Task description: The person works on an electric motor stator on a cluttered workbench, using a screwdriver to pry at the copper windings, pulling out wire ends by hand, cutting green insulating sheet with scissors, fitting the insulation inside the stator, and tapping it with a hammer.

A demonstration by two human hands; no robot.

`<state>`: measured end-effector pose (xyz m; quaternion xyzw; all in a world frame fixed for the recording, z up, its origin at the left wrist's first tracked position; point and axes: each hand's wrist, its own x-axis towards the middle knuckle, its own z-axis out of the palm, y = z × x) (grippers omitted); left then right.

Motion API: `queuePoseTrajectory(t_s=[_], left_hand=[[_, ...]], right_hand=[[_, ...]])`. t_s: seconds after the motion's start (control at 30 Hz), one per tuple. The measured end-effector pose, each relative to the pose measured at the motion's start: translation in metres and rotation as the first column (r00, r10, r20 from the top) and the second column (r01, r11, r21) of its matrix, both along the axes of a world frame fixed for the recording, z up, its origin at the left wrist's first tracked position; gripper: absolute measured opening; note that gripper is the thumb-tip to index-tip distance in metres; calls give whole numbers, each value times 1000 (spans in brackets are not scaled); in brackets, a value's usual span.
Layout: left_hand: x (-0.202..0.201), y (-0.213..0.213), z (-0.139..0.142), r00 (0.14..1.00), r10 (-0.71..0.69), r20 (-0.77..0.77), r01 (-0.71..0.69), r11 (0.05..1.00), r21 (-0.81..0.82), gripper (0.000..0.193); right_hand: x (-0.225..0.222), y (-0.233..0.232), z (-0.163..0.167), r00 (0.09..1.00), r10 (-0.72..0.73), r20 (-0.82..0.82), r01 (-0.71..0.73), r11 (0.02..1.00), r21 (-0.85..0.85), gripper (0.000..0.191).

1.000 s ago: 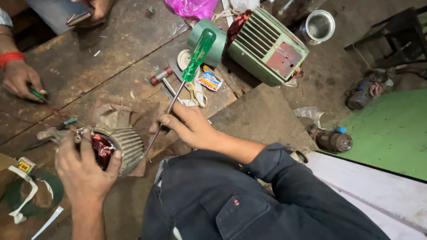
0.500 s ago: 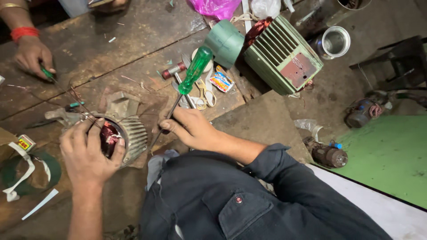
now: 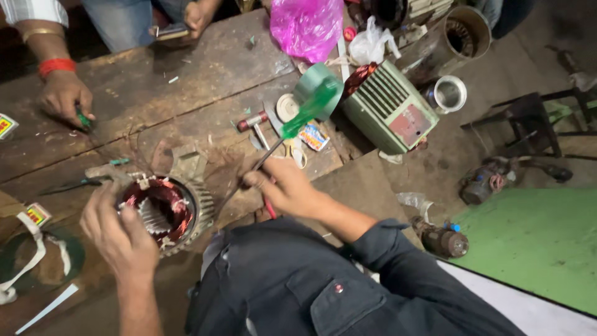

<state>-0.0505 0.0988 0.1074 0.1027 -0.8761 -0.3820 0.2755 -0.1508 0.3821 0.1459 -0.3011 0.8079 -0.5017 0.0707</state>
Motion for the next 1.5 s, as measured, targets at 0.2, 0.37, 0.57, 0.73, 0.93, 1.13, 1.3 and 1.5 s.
queuePoseTrajectory(t_s=[0.2,0.37,0.57,0.73,0.93,1.13,1.3,1.5], left_hand=[[-4,-22,-17,974,-31,224,95,955,-281,51],[-27,-48,-10,910,-24,414,103,980,-170,41],[-27,-27,-9,950,68,303,59,919,-390,29],[-45,-21,-20,964,-9,265,88,954,-287,36],[-25,-18,-21,987,21,159,-32,997,67,24],[5,-22,-26,993,11,116,-13,1000,15,21],[11,-33,-17,984,138,115,-128,988,-90,43],[17,-48,-15,977,110,181,-108,994,-23,39]], right_hand=[[-16,-2,40,995,77,63,-29,834,-551,16],[-28,-32,51,996,61,69,-20,875,-484,14],[-36,-66,43,979,151,140,-59,857,-513,21],[-44,-74,44,969,191,155,-88,857,-509,21],[-42,-76,32,972,176,153,-75,857,-510,18],[-53,-81,7,971,-192,-142,115,897,-427,23],[-61,-111,5,986,28,-163,-104,874,-476,19],[-47,-165,-4,956,220,-196,-273,912,-306,18]])
